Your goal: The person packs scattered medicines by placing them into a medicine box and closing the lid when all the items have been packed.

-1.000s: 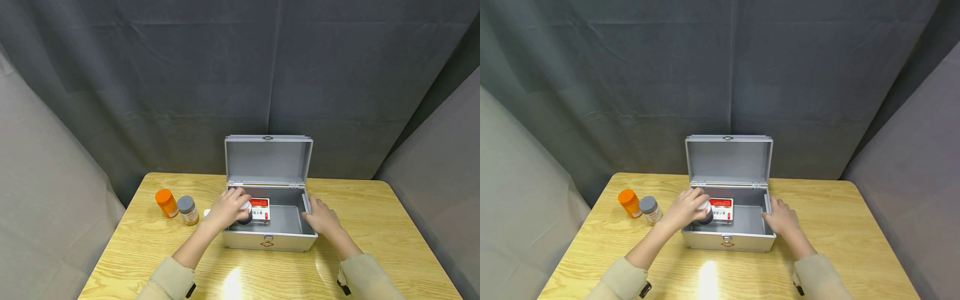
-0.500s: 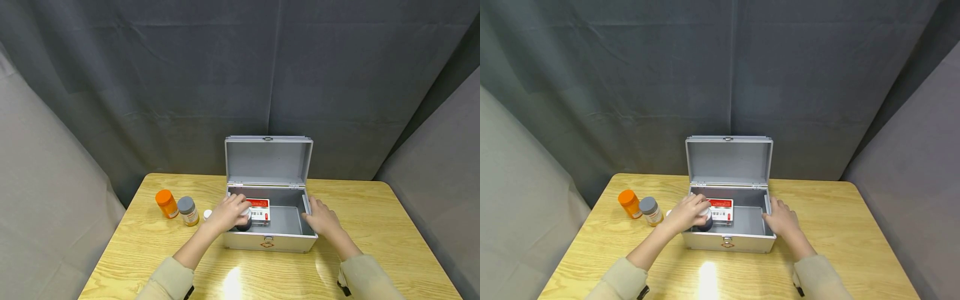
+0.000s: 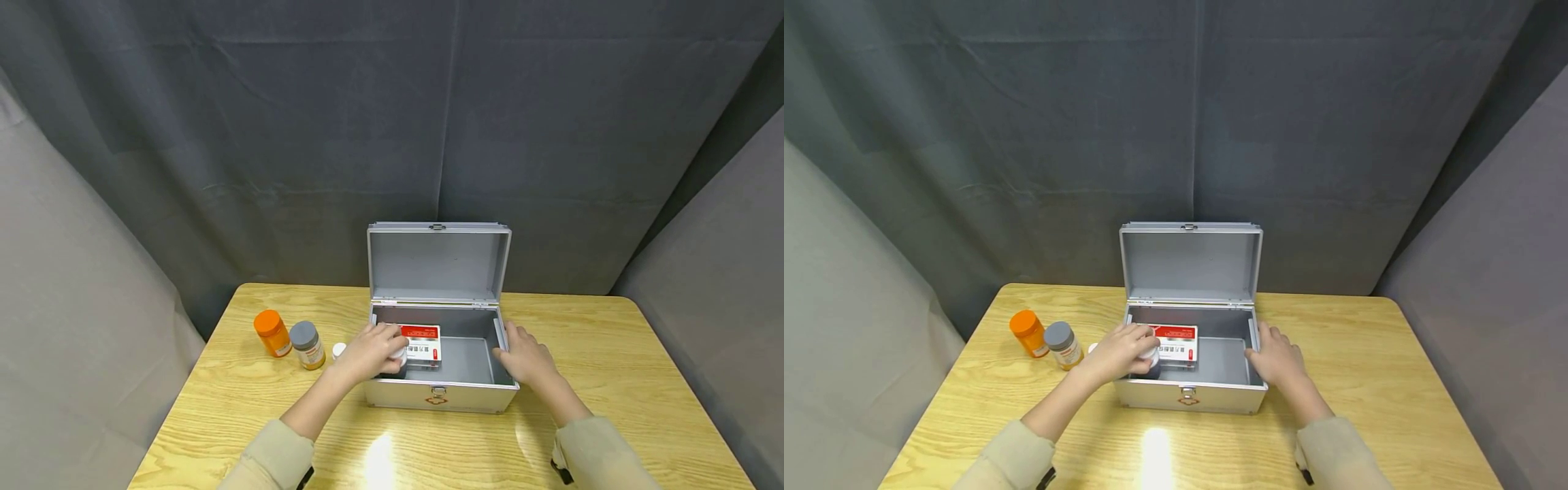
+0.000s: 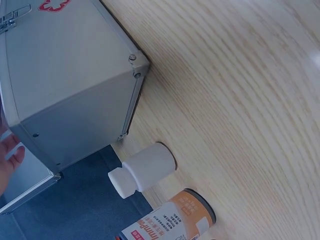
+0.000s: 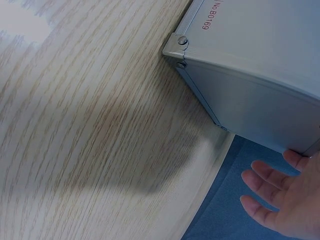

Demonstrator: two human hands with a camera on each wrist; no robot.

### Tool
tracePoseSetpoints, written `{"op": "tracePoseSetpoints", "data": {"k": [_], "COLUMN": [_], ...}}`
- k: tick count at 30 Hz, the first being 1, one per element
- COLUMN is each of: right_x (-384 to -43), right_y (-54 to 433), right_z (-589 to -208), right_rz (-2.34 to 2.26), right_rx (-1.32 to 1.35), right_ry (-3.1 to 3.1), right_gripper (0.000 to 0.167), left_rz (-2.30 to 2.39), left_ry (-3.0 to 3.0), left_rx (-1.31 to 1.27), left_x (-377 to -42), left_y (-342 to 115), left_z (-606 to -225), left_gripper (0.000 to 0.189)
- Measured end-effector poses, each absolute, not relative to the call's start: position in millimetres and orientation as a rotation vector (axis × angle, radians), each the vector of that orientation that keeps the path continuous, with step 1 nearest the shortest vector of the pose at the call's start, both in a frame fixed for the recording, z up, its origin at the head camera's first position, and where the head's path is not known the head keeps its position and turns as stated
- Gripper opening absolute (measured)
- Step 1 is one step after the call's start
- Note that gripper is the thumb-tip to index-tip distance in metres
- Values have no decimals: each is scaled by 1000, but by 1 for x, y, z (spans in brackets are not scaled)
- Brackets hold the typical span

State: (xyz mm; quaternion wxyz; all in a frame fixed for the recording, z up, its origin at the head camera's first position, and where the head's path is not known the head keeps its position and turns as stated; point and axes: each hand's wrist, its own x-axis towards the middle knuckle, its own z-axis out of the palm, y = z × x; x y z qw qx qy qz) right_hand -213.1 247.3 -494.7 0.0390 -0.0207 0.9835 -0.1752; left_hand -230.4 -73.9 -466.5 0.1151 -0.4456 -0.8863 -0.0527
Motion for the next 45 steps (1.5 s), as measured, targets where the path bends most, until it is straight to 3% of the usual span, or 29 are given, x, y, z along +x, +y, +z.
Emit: {"op": "tracePoseSetpoints", "data": {"k": [45], "right_x": [-214], "right_y": [248], "right_z": [-496], "right_rz": [-557], "right_rx": [-53], "right_ry": [3008], "right_gripper": [66], "left_rz": [43], "left_ry": [-2708], "left_rx": [-1392], "left_x": [-233], "left_y": [-71], "left_z": [-473], "left_gripper": [26]}}
